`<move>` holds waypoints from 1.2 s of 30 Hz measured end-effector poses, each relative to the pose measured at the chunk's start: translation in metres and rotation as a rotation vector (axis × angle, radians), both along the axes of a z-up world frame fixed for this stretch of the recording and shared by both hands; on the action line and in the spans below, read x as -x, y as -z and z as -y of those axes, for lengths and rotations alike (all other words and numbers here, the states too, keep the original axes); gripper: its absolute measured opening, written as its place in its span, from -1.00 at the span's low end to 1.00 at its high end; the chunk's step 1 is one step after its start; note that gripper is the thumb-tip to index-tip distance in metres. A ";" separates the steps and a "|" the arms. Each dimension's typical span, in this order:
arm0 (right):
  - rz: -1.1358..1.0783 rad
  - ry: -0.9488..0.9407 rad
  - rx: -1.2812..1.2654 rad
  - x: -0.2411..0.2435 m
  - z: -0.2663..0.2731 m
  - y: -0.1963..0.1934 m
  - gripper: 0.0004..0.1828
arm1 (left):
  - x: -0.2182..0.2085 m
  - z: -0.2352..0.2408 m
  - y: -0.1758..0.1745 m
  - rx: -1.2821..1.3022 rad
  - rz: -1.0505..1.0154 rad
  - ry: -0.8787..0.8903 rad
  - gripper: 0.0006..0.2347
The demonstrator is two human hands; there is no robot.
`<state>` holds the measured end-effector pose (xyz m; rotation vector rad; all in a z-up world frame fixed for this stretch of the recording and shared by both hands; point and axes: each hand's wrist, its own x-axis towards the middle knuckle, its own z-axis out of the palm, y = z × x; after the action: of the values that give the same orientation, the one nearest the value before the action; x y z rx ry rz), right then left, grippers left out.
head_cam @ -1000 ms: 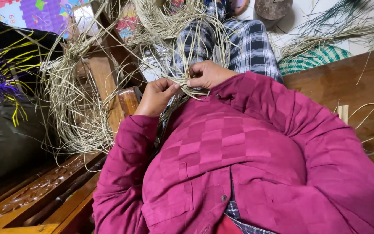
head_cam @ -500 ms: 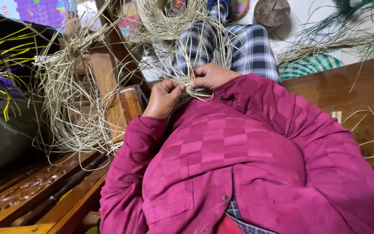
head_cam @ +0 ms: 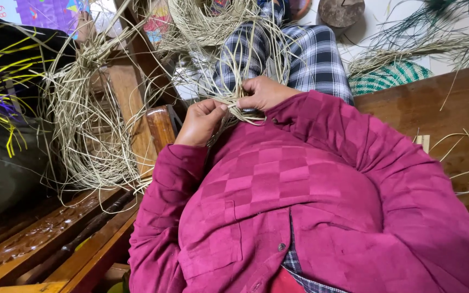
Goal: Weaving details into a straw hat by interlacing dried grass fibers.
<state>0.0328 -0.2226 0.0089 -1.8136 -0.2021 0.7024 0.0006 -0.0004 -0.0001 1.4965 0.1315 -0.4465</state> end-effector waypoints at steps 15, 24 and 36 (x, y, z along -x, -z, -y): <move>0.022 0.066 0.067 -0.006 -0.007 0.023 -0.62 | 0.004 0.001 0.017 -0.060 0.009 -0.080 -0.90; 0.053 0.100 0.103 -0.014 -0.011 0.054 -0.61 | -0.011 0.008 0.051 -0.144 0.066 -0.119 -0.93; 0.011 0.092 0.121 -0.018 -0.015 0.046 -0.62 | -0.016 0.009 0.069 -0.057 -0.069 -0.125 -0.94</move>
<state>0.0512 -0.2080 -0.0372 -1.9295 -0.0836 0.6517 0.0167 -0.0090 -0.0694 1.5194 0.2921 -0.3963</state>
